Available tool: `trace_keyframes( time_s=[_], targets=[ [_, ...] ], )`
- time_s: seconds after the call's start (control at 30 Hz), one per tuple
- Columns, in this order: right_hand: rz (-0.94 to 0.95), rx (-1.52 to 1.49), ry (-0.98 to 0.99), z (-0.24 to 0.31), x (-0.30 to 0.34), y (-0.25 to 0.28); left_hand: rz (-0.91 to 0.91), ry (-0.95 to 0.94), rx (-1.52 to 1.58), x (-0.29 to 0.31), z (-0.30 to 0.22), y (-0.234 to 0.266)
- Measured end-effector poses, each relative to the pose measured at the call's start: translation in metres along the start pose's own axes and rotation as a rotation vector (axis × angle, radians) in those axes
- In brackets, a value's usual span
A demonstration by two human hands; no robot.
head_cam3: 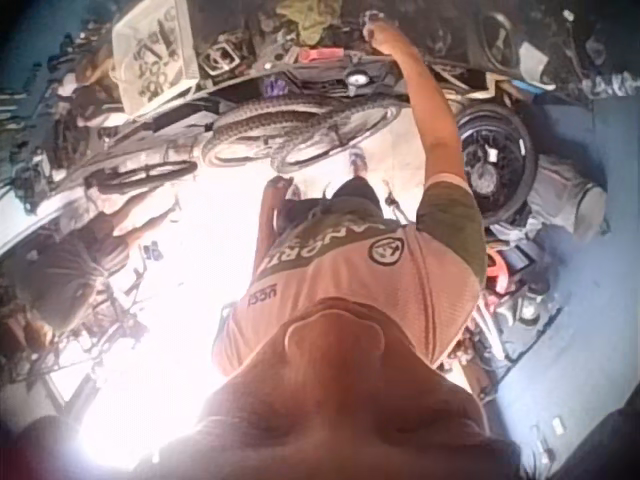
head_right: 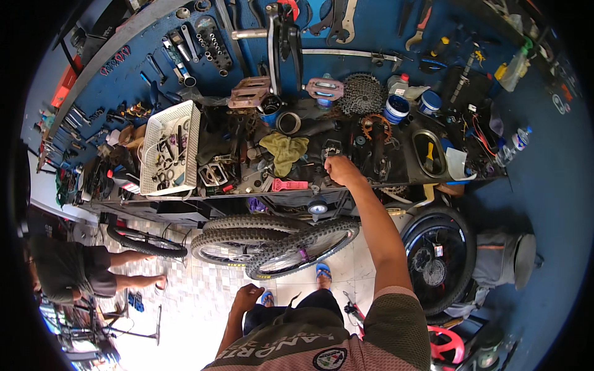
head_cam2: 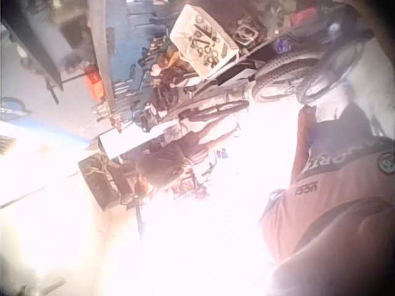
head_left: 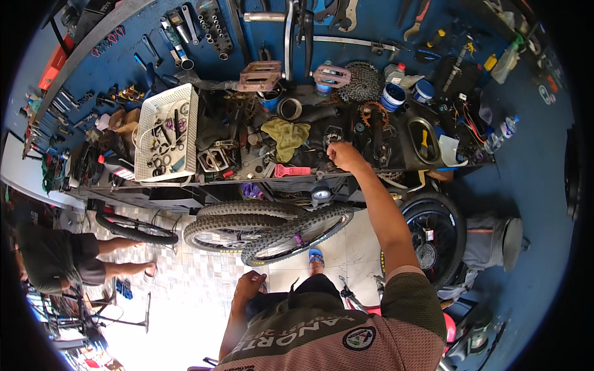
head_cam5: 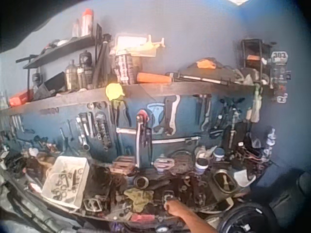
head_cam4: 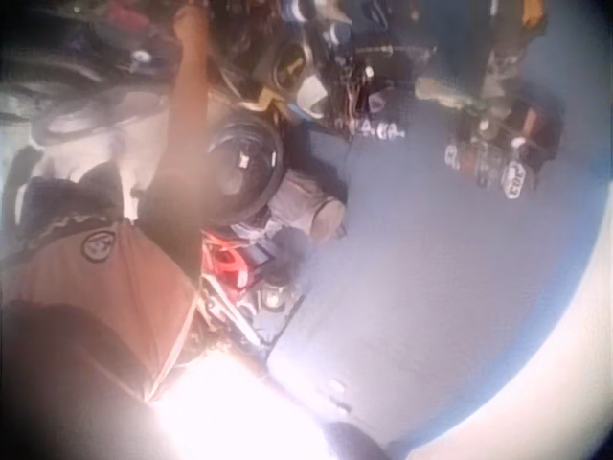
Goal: The person removes the tire from the bicycle wheel, inspects the inner tube, and reassembles the tire onto the wheel. The person uses tire levers to pry the tire off and on, and handles the inner tube and wheel rim.
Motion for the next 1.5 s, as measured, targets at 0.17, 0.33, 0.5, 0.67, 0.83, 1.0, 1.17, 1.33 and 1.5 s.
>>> trace_keyframes(
  time_s=[0.17, 0.33, 0.5, 0.67, 0.83, 1.0, 1.17, 1.33, 1.5],
  targets=[
    [0.014, 0.068, 0.12, 0.0, 0.004, 0.015, 0.002, 0.002, 0.004, 0.005, -0.015, -0.036],
    [-0.16, 0.13, -0.04, -0.006, 0.015, 0.07, -0.092, 0.033, -0.023, 0.007, -0.021, -0.028],
    [-0.17, 0.282, -0.383, -0.053, -0.003, 0.093, -0.133, 0.142, -0.065, 0.025, -0.012, -0.028],
    [-0.019, 0.279, -0.437, -0.041, -0.003, 0.081, -0.172, 0.17, 0.037, 0.055, 0.006, -0.049],
    [0.027, 0.296, -0.386, -0.104, -0.027, 0.059, -0.179, 0.199, 0.075, 0.081, 0.018, -0.066],
    [-0.274, 0.212, -0.27, -0.088, -0.027, 0.095, -0.235, 0.266, 0.176, 0.118, 0.078, -0.09],
    [-0.678, -0.1, -0.115, 0.016, 0.038, 0.147, -0.303, 0.441, 0.202, 0.166, 0.147, -0.101],
    [-0.257, -0.688, 0.3, 0.206, 0.126, 0.039, -0.412, 0.459, 0.325, 0.203, 0.175, -0.081],
    [0.339, -0.738, 0.682, 0.428, 0.217, -0.176, -0.673, 0.419, 0.484, 0.279, 0.236, -0.05]
  ],
)
Point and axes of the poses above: each hand's wrist, its own x-axis away from the middle knuckle, its own y-axis out of the back of the hand, z = x × y, the point moved 9 cm from there along -x, towards the middle knuckle, and after that the axes turned 5 degrees about -y, right-handed, at the moved point
